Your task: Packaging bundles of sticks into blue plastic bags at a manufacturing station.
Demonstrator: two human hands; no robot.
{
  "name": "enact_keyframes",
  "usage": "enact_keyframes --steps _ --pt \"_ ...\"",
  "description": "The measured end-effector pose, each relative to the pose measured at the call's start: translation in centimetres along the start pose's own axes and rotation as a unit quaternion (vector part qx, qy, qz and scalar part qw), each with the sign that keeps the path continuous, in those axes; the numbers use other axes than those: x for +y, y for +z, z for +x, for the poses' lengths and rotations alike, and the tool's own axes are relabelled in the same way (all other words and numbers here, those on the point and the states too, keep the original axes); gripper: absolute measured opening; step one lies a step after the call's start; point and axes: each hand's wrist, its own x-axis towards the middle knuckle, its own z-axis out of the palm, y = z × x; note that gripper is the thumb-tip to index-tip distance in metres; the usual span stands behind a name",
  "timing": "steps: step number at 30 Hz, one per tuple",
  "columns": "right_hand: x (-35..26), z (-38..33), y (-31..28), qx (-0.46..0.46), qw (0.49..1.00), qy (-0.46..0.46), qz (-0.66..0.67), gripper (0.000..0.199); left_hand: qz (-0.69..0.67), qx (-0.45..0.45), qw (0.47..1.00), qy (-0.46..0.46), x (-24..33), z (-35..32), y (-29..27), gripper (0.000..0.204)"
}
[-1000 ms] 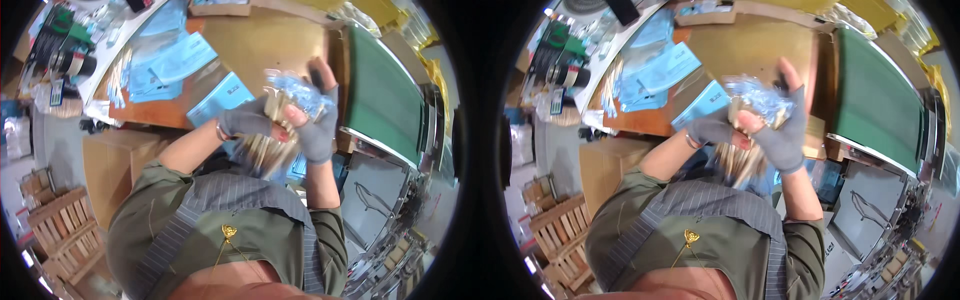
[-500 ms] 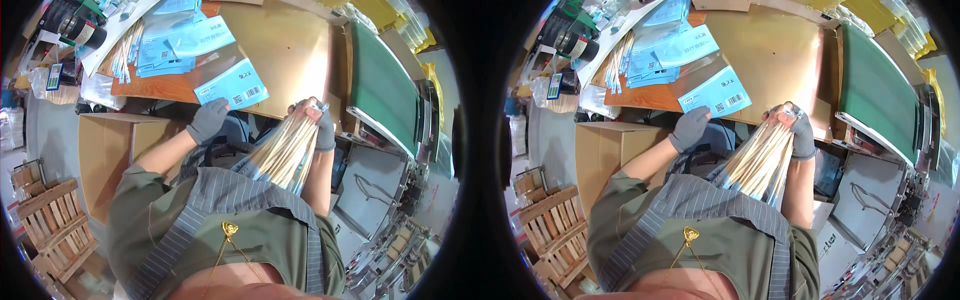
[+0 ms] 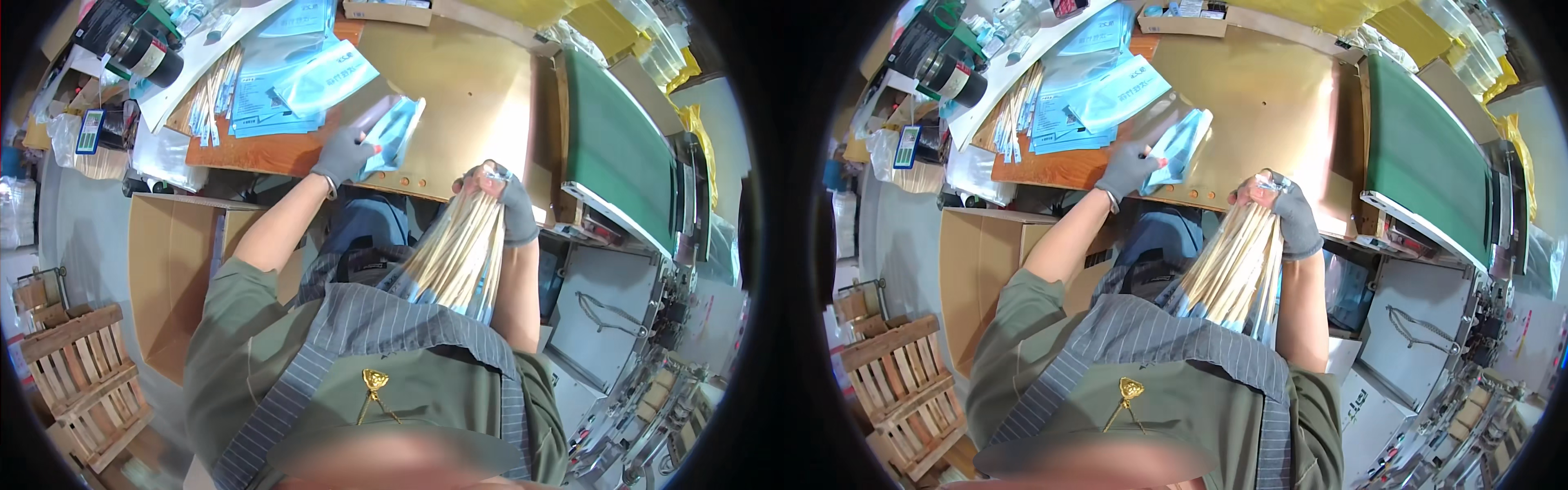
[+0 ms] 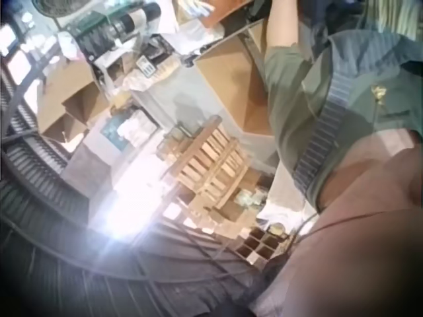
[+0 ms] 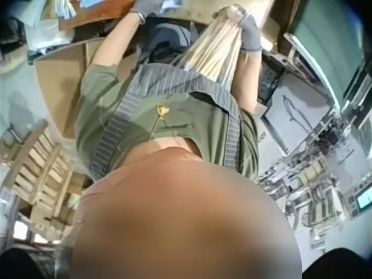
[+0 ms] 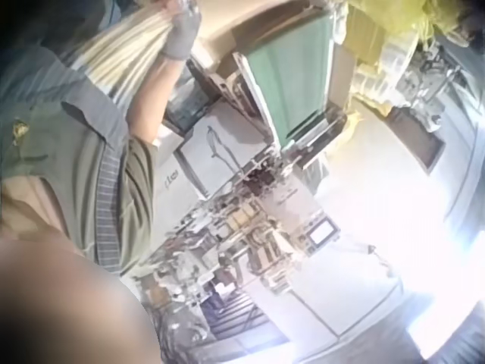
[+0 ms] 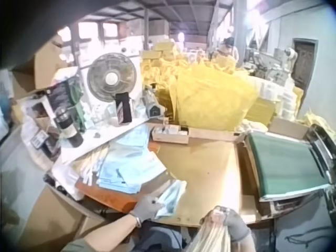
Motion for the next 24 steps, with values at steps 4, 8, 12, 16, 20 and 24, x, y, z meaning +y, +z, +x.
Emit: enact_keyframes --steps 4,8,12,16,20,24 --pt "-0.5 0.8 0.6 -0.015 0.999 0.012 -0.045 0.043 0.065 0.058 0.996 0.023 3.1 1.5 0.0 0.045" --pt "-0.2 3.0 1.7 -0.089 0.995 0.046 -0.006 0.061 0.144 0.075 0.987 0.013 2.1 2.1 3.0 0.042" --pt "2.8 5.1 0.4 -0.082 0.993 0.074 0.037 0.06 0.12 -0.057 0.991 0.035 3.9 1.6 4.5 0.029" --pt "6.3 6.5 -1.6 -0.054 0.982 0.112 0.146 0.058 0.113 0.075 0.971 0.197 5.9 0.6 4.3 0.023" --pt "6.8 6.4 -1.9 -0.019 0.977 0.141 0.156 0.027 0.169 0.076 0.927 0.325 9.7 -1.7 3.3 0.017" --pt "8.6 7.8 -0.9 -0.048 0.978 -0.147 -0.137 0.022 0.132 0.038 0.884 0.447 9.9 -3.0 1.6 0.027"
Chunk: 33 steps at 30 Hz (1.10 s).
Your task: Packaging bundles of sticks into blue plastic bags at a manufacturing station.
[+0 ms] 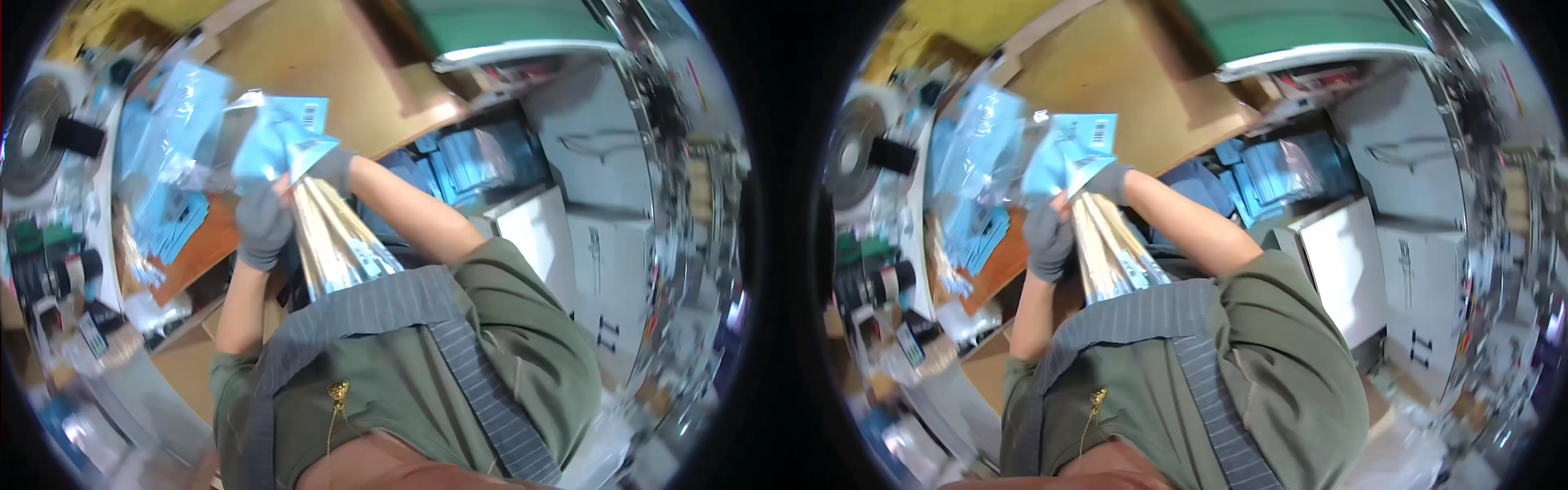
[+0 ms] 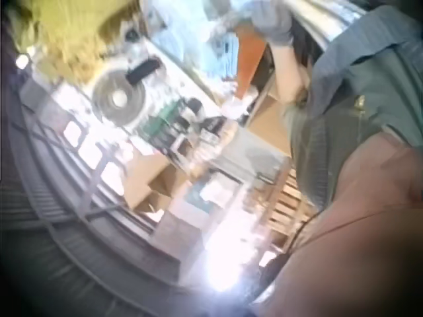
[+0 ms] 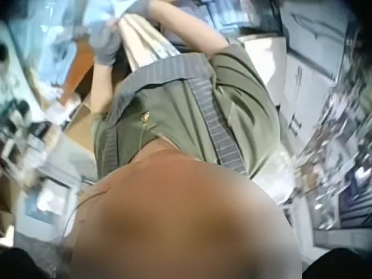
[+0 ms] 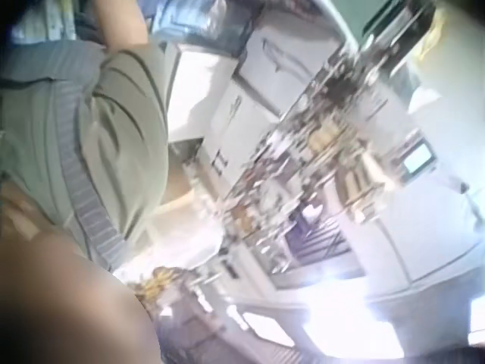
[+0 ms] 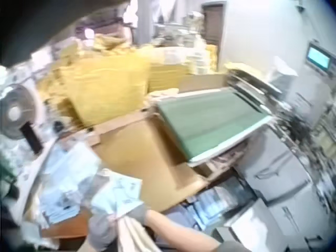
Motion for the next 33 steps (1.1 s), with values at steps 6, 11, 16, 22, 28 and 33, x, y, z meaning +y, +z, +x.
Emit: enact_keyframes --steps 6,11,16,22,28,33 --pt "-3.9 -4.0 1.2 0.069 0.918 0.05 0.388 0.039 -0.083 0.044 0.994 -0.057 2.2 -2.7 0.2 0.023" --pt "-7.4 -15.4 5.4 0.137 0.964 0.168 0.157 0.052 -0.131 -0.066 0.989 0.03 5.6 -6.0 -2.4 0.029" --pt "-9.2 -14.6 1.3 0.153 0.831 0.124 -0.52 0.035 -0.181 -0.026 0.975 -0.129 8.2 -1.7 -3.1 0.023" --pt "-20.3 -4.2 1.3 0.157 0.835 -0.197 -0.49 0.01 -0.246 0.043 0.949 -0.19 3.8 11.4 -11.0 0.013" --pt "-25.7 6.3 2.1 0.093 0.85 0.01 -0.518 0.015 0.164 -0.236 0.943 -0.165 -5.3 14.8 -16.5 0.021" --pt "-29.5 10.5 1.1 0.222 0.903 -0.058 -0.362 0.019 0.17 0.071 0.974 -0.131 -5.3 19.2 -20.0 0.022"
